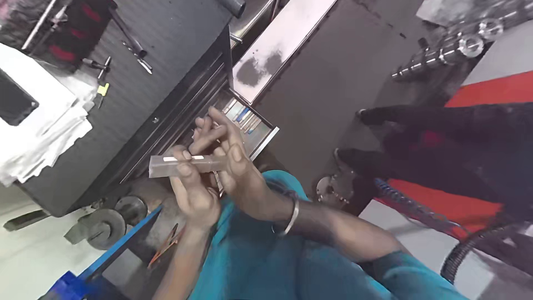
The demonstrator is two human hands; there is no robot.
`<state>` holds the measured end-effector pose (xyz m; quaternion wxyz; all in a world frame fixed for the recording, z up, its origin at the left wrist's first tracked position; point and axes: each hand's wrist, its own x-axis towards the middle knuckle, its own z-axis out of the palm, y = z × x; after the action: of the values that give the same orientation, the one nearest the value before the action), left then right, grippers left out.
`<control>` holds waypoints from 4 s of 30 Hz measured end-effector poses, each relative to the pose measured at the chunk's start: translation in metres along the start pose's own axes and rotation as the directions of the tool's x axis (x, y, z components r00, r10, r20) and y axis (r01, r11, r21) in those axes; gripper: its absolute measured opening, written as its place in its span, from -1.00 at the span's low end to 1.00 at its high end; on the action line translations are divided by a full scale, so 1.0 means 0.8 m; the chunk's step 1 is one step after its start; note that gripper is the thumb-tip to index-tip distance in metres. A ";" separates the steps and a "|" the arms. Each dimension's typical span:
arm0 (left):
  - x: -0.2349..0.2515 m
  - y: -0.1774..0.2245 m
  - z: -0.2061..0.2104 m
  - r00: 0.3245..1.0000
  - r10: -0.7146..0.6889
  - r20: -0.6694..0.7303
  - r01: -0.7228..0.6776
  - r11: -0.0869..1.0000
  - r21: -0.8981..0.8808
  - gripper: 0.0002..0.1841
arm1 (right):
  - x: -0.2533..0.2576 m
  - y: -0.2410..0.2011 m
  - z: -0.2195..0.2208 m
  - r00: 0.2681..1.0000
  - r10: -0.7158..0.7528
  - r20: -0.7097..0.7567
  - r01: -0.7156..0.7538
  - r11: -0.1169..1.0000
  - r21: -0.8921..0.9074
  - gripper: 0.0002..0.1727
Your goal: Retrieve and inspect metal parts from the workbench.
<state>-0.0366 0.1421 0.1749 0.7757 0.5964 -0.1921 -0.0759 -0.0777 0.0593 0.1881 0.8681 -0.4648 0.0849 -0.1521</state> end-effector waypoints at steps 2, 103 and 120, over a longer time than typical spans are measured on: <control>0.006 -0.021 0.005 0.996 -0.034 0.080 0.035 0.999 -0.002 -0.72 | 0.019 0.020 -0.027 0.999 0.032 -0.040 -0.034 0.998 -0.045 -0.13; -0.013 0.161 -0.097 0.800 0.540 0.262 -0.520 0.842 -0.145 -0.64 | -0.007 -0.033 0.032 0.635 -0.221 0.740 0.628 0.705 -0.329 -0.57; -0.016 0.160 -0.086 0.803 0.521 0.290 -0.499 0.853 -0.150 -0.58 | -0.029 -0.032 0.019 0.658 -0.180 0.731 0.564 0.761 -0.320 -0.52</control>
<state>-0.0361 0.2439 0.2797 0.7449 0.4765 -0.4658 0.0334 -0.0996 0.0658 0.2181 0.6258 -0.7115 -0.2917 -0.1304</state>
